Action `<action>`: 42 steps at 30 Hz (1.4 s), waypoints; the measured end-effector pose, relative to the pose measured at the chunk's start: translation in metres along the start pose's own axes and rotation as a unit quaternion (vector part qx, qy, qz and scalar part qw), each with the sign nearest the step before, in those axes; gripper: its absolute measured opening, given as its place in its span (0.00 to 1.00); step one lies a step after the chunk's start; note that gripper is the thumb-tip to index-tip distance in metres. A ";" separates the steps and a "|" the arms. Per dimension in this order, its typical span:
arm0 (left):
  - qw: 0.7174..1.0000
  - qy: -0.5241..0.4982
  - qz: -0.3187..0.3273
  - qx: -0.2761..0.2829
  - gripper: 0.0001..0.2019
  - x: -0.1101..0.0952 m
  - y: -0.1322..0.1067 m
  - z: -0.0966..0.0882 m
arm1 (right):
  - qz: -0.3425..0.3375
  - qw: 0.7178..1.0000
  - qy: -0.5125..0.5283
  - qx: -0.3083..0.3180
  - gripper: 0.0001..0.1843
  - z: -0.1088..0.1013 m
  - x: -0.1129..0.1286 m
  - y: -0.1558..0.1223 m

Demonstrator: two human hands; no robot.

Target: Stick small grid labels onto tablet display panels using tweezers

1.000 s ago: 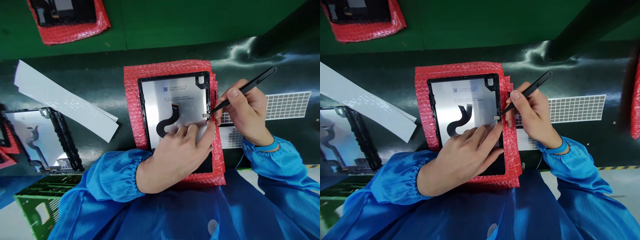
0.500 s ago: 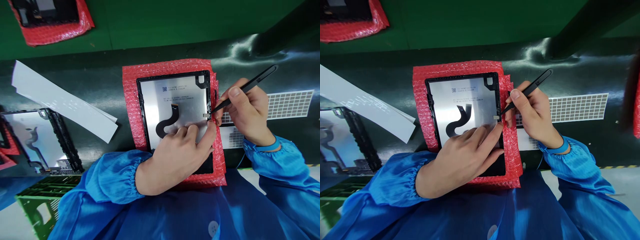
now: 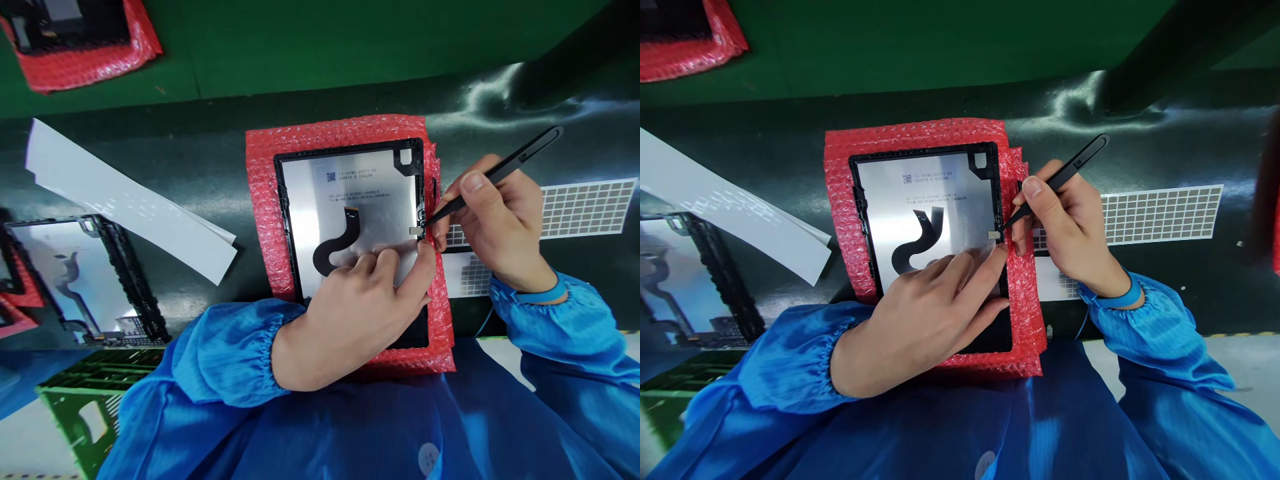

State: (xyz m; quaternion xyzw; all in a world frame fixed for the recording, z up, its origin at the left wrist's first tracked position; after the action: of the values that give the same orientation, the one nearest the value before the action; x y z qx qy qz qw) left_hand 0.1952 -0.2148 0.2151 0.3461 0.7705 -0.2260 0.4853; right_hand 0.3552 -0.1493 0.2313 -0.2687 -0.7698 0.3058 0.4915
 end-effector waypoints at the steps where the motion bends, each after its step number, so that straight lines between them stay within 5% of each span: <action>1: 1.000 -0.004 -0.001 0.004 0.27 0.000 0.000 0.000 | 0.004 1.000 -0.006 -0.003 0.11 -0.001 -0.001 0.000; 21: 0.999 0.008 -0.014 0.027 0.30 0.001 0.002 0.001 | 0.012 1.000 0.002 -0.011 0.11 -0.001 -0.005 -0.001; 26: 0.999 0.014 -0.017 0.033 0.30 0.000 0.003 0.001 | -0.108 0.990 -0.035 -0.082 0.16 -0.013 0.025 0.003; 30: 0.999 0.005 -0.018 0.042 0.32 0.003 0.001 0.003 | -0.156 0.974 -0.081 -0.144 0.13 -0.041 0.037 -0.020; 33: 0.999 0.022 -0.023 0.027 0.31 0.009 -0.002 0.001 | -0.132 0.966 -0.132 -0.182 0.06 -0.063 0.028 -0.054; 38: 1.000 0.017 -0.017 0.008 0.28 0.016 -0.004 -0.007 | -0.036 0.962 -0.221 -0.153 0.03 -0.087 -0.005 -0.098; 42: 0.998 0.038 -0.038 0.023 0.29 0.017 0.000 -0.006 | -0.013 0.951 -0.285 -0.118 0.04 -0.100 -0.022 -0.108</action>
State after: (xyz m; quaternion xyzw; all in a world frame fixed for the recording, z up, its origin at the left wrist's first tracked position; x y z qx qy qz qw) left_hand 0.1866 -0.2048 0.2022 0.3362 0.7953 -0.2487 0.4389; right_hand 0.4431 -0.2167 0.3302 -0.2162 -0.9118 0.2704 0.2207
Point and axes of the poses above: each hand's wrist, its own y-axis towards the middle knuckle, its own z-axis out of the palm, x = y × z, the point moved 6 cm from there along y, towards the middle knuckle, and after that the axes turned 2 degrees about y, right-handed, at the moved point
